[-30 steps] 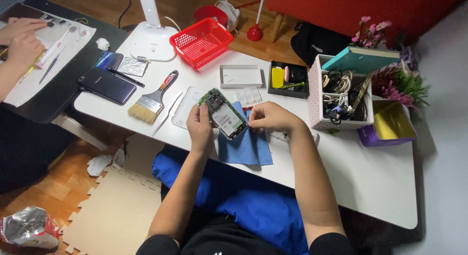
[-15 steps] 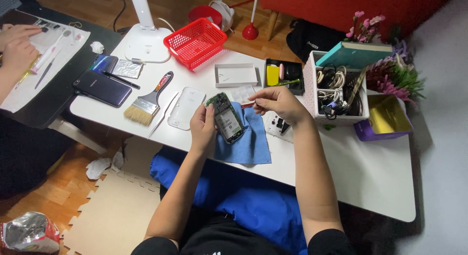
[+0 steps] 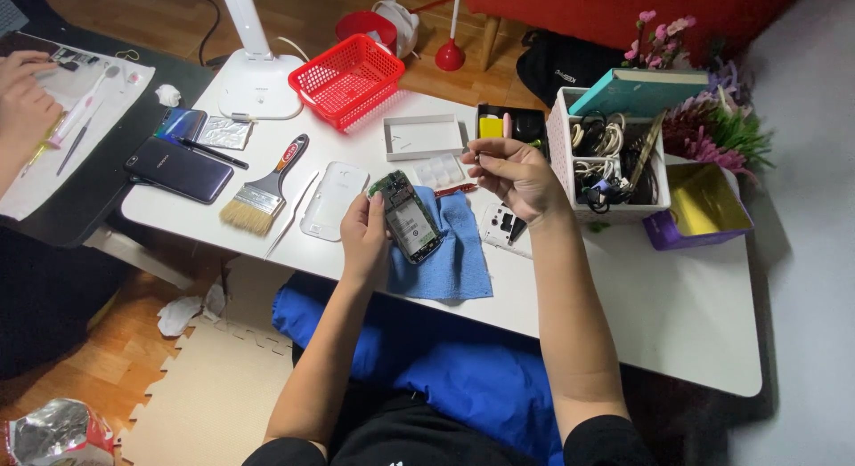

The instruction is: Disassembling and cleaning the internal components of a smartphone using a brush and small tools on a desk.

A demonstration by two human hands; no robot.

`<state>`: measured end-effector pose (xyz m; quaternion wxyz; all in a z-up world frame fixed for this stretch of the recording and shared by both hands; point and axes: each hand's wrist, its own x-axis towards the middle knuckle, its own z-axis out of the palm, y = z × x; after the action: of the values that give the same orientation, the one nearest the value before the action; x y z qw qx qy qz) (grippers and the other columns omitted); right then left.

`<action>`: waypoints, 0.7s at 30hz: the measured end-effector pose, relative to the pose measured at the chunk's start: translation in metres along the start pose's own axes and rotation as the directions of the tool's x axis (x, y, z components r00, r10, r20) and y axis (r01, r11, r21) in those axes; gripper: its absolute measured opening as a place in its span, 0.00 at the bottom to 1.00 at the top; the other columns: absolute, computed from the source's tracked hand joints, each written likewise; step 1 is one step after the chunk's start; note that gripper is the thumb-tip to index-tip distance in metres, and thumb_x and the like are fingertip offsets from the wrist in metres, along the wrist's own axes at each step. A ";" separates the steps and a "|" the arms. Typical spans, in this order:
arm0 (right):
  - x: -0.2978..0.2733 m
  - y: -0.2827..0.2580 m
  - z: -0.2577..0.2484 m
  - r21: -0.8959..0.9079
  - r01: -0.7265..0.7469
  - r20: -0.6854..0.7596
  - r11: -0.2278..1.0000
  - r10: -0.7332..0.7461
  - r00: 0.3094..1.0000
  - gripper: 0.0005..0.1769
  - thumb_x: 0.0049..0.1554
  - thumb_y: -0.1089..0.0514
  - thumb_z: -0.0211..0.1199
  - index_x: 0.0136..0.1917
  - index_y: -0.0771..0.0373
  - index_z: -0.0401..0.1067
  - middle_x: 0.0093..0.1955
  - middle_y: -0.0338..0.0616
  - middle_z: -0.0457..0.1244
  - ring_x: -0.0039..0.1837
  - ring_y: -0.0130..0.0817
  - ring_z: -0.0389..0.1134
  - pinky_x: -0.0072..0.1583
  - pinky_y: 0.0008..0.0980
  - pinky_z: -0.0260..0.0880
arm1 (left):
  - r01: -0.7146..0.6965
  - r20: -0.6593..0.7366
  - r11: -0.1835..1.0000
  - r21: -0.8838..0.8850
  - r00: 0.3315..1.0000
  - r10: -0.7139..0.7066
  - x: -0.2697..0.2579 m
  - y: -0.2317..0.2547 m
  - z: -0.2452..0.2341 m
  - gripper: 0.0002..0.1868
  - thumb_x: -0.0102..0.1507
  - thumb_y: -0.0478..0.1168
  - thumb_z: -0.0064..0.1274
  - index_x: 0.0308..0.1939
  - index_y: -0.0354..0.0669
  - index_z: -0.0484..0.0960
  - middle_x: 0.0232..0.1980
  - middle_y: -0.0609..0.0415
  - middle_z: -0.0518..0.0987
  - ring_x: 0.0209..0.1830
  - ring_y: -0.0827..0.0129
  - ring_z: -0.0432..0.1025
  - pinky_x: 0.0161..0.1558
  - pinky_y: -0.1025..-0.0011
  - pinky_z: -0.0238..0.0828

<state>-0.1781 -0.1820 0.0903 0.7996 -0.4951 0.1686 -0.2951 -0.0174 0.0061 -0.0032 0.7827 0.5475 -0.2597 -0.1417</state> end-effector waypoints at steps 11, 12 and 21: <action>0.009 0.007 -0.008 0.122 0.019 -0.089 0.992 -0.008 0.996 0.14 0.60 0.70 0.62 0.59 0.69 0.75 0.51 0.57 0.72 0.49 0.41 0.77 0.50 0.29 0.82 | 0.022 -0.022 0.998 -0.052 0.999 -0.023 0.003 -0.008 0.001 0.12 0.72 0.43 0.49 0.49 0.39 0.83 0.30 0.59 0.76 0.29 0.79 0.66 0.32 0.81 0.66; 0.009 0.007 -0.006 0.116 0.019 -0.119 0.993 -0.005 0.993 0.13 0.59 0.69 0.62 0.59 0.69 0.75 0.49 0.56 0.72 0.48 0.39 0.77 0.49 0.28 0.82 | 0.016 -0.023 0.997 -0.074 1.000 -0.018 0.004 -0.007 0.002 0.12 0.71 0.43 0.49 0.49 0.38 0.82 0.28 0.60 0.75 0.26 0.81 0.64 0.28 0.83 0.64; 0.018 0.018 -0.010 0.097 0.010 -0.226 0.995 0.012 0.974 0.11 0.59 0.64 0.66 0.56 0.66 0.75 0.47 0.55 0.73 0.46 0.37 0.78 0.48 0.29 0.82 | 0.044 -0.033 0.991 -0.129 0.998 -0.048 0.001 -0.017 -0.001 0.11 0.72 0.41 0.48 0.47 0.38 0.82 0.26 0.60 0.74 0.22 0.82 0.65 0.25 0.84 0.63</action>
<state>-0.1641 -0.1938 0.0699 0.7986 -0.4187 0.2442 -0.3569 -0.0149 0.0000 -0.0190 0.8175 0.5042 -0.2232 -0.1663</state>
